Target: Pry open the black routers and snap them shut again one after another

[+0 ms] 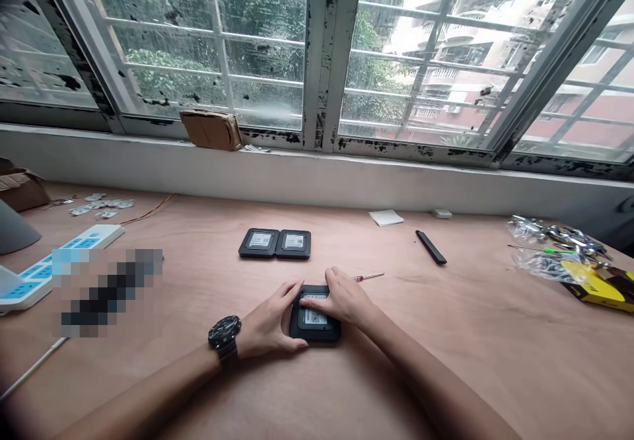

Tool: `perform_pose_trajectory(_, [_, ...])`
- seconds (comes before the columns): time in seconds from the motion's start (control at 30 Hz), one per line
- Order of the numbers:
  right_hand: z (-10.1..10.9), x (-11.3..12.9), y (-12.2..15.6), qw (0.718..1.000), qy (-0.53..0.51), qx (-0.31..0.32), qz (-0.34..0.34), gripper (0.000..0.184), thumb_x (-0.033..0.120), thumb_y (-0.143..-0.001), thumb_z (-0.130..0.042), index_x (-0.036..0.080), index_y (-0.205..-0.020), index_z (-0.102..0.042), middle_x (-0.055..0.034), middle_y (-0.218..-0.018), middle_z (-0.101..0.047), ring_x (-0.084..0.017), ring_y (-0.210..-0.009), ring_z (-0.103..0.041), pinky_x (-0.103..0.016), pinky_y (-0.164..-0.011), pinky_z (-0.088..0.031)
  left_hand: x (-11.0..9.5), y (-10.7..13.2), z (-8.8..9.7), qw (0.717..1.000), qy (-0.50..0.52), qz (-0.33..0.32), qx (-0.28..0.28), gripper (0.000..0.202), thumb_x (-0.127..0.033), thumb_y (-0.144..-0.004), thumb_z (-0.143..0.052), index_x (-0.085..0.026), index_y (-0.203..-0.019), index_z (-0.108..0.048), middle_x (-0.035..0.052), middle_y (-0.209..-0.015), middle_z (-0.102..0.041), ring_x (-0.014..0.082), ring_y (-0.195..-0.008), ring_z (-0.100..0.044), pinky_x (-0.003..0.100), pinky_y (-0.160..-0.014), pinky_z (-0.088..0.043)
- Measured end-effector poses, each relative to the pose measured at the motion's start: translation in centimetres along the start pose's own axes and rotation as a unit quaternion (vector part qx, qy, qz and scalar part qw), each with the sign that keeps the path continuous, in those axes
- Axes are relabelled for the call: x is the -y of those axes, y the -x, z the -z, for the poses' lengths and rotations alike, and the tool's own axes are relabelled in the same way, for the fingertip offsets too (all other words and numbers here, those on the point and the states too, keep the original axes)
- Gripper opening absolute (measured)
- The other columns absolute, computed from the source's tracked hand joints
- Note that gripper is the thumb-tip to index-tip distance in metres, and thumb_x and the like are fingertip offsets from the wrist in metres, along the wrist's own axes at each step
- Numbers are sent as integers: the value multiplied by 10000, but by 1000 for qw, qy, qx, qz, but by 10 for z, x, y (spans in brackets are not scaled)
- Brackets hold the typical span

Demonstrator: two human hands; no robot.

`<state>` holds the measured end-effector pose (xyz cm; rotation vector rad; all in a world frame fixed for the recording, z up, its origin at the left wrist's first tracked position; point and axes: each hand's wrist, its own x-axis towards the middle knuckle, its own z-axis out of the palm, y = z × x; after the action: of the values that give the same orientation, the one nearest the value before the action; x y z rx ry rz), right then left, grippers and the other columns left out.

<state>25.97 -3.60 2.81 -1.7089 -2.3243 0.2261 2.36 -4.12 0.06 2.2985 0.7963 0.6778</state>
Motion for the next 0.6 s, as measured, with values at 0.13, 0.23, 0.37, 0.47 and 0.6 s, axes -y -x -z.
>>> perform_pose_trajectory(0.13, [-5, -1, 0, 1000, -15, -12, -4, 636, 859, -790, -540, 226, -845, -507, -85, -944, -630, -261, -869, -630, -359, -750, -455, 3, 1, -1, 1000, 3, 23, 8, 1262, -427, -635, -902, -196, -1626, -155, 157, -1614, -307, 367, -1486, -321, 472, -1229, -328])
perform_pose_trajectory(0.23, [-6, -2, 0, 999, -32, -11, -11, 647, 868, -751, -577, 227, -798, -503, -74, -935, -618, -242, -842, -619, -346, -725, -452, 6, 1, -2, 999, 1, 36, 15, 1325, -424, -621, -908, -169, -1633, -91, 182, -1642, -253, 380, -1515, -255, 496, -1252, -273])
perform_pose_trajectory(0.37, [1, -1, -1, 997, -68, 2, -29, 648, 857, -719, -627, 221, -738, -504, -63, -930, -600, -206, -763, -599, -328, -662, -440, 11, 1, -3, 999, -4, 35, 18, 1356, -453, -625, -906, -156, -1633, -49, 196, -1662, -197, 388, -1531, -204, 522, -1259, -237])
perform_pose_trajectory(0.47, [11, 2, 0, 996, -88, -15, -13, 626, 814, -709, -684, 219, -726, -488, -55, -943, -586, -204, -785, -587, -322, -668, -437, 12, 1, -3, 1000, -4, 27, 10, 1361, -445, -627, -905, -165, -1634, -33, 194, -1659, -204, 395, -1526, -215, 530, -1250, -249])
perform_pose_trajectory(0.6, [28, 6, 6, 985, -170, 17, 5, 540, 698, -757, -738, 226, -842, -490, -10, -886, -603, -195, -784, -576, -291, -630, -417, 7, -1, -2, 1000, -4, 17, 1, 1347, -445, -635, -899, -203, -1637, -31, 179, -1638, -265, 412, -1499, -274, 549, -1232, -277])
